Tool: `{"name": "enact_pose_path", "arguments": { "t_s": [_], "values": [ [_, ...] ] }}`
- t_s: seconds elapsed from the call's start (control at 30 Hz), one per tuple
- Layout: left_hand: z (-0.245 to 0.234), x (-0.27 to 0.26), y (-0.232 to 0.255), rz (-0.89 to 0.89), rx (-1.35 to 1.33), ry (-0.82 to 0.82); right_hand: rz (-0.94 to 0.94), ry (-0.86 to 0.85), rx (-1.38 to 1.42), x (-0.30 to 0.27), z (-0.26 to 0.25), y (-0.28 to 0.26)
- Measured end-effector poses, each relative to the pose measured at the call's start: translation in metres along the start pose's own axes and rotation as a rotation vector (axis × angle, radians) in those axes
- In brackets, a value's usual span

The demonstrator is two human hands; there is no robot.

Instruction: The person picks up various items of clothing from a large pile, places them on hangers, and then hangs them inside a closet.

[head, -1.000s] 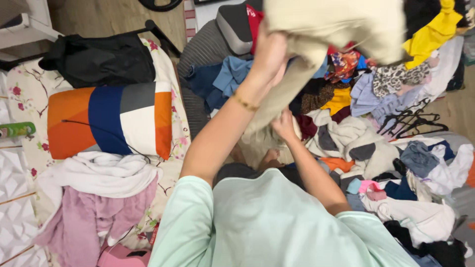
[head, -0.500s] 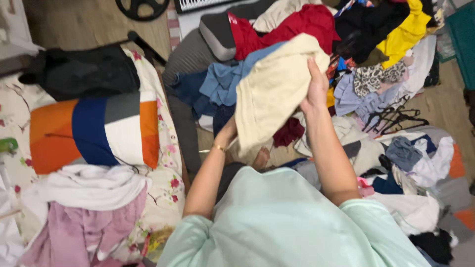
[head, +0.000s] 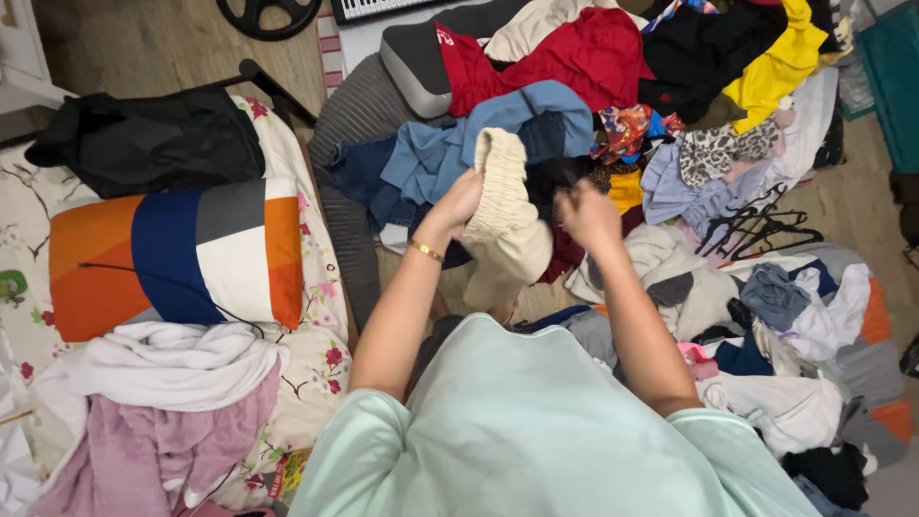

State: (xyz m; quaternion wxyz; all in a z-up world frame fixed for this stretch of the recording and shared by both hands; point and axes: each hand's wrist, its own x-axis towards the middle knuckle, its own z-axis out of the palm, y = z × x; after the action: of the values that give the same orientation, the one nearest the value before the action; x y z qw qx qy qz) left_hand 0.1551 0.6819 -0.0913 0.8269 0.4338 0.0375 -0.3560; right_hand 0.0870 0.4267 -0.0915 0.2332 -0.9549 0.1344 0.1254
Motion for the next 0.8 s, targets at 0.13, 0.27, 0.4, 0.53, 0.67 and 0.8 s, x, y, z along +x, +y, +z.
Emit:
{"name": "enact_pose_path", "arguments": {
  "t_s": [0.13,0.27,0.4,0.53,0.67,0.8],
  "values": [
    [0.01,0.016,0.002,-0.073,0.296,-0.164,-0.498,0.15,0.544,-0.012,-0.062,-0.058],
    [0.009,0.032,-0.005,0.054,0.783,-0.136,-0.872,0.168,0.677,0.003,-0.053,-0.092],
    [-0.004,0.015,0.01,0.068,0.541,-0.263,-0.587,0.213,0.815,0.01,-0.037,-0.092],
    [-0.019,-0.029,0.025,0.351,0.852,-0.2,-0.647,0.345,0.888,0.009,-0.038,-0.09],
    [-0.042,-0.057,0.012,0.487,1.288,0.054,-0.643,0.384,1.094,0.004,-0.075,-0.077],
    [-0.067,-0.053,0.006,0.692,1.03,0.298,-0.607,0.652,0.773,0.009,-0.097,-0.05]
  ]
}}
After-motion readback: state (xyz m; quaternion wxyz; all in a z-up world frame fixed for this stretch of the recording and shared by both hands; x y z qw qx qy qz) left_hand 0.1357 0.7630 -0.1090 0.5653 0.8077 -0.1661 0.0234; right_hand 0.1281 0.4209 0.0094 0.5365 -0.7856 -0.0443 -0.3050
